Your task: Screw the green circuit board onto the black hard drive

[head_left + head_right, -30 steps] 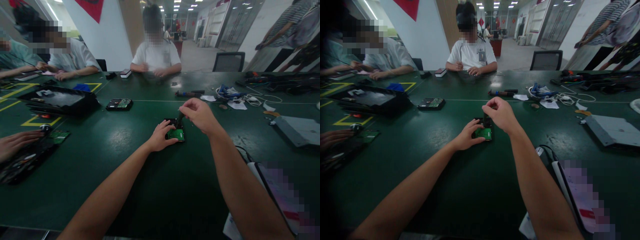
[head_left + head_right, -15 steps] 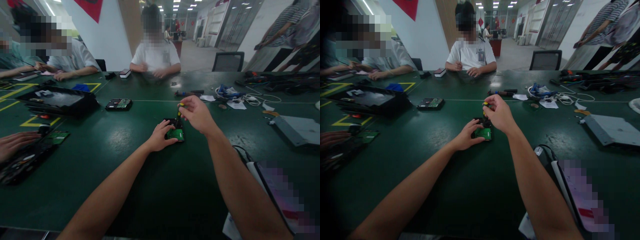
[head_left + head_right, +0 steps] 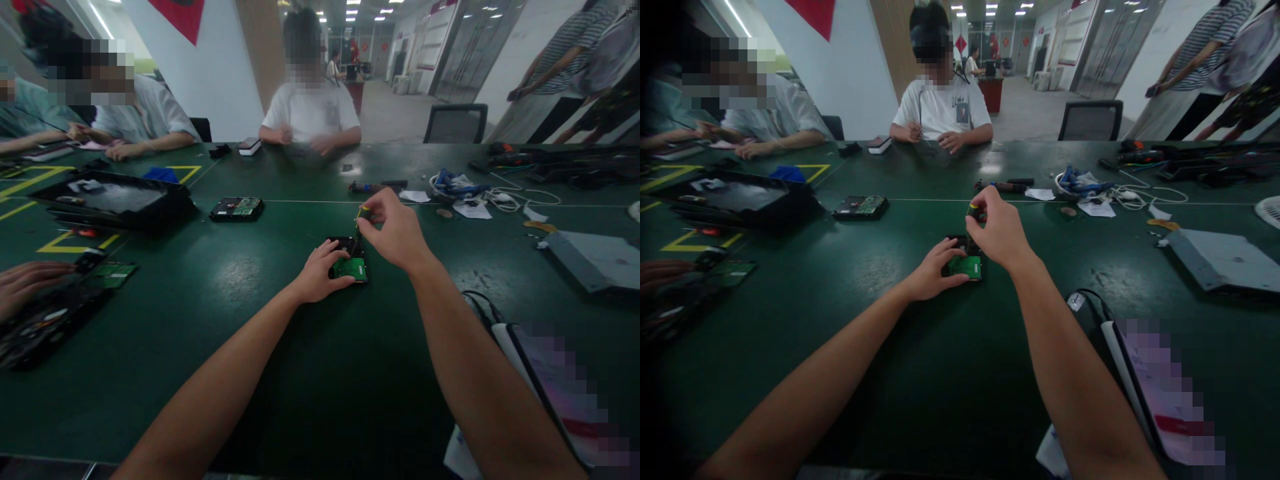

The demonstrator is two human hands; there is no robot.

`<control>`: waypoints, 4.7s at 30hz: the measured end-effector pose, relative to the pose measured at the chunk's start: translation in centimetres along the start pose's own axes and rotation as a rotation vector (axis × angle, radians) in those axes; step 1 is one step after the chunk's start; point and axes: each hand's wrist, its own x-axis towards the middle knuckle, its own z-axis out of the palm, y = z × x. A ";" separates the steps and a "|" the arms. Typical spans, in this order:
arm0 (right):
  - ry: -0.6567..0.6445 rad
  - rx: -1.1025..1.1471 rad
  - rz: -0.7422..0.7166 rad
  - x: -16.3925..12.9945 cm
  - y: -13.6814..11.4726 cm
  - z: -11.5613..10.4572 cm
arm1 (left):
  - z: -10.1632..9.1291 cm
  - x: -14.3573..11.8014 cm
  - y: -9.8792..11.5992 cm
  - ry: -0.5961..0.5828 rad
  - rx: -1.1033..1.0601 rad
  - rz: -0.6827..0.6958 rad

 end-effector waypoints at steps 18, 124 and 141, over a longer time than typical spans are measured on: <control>0.033 -0.017 0.003 0.2 0.3 0.0 | -0.1 -0.1 -0.1 -0.017 -0.022 -0.016; 0.083 -0.287 -0.212 0.0 0.0 0.9 | 0.1 0.0 -0.3 0.006 0.010 0.008; 0.084 -0.226 -0.216 -0.1 0.0 0.9 | 0.0 0.1 0.0 -0.008 0.003 -0.004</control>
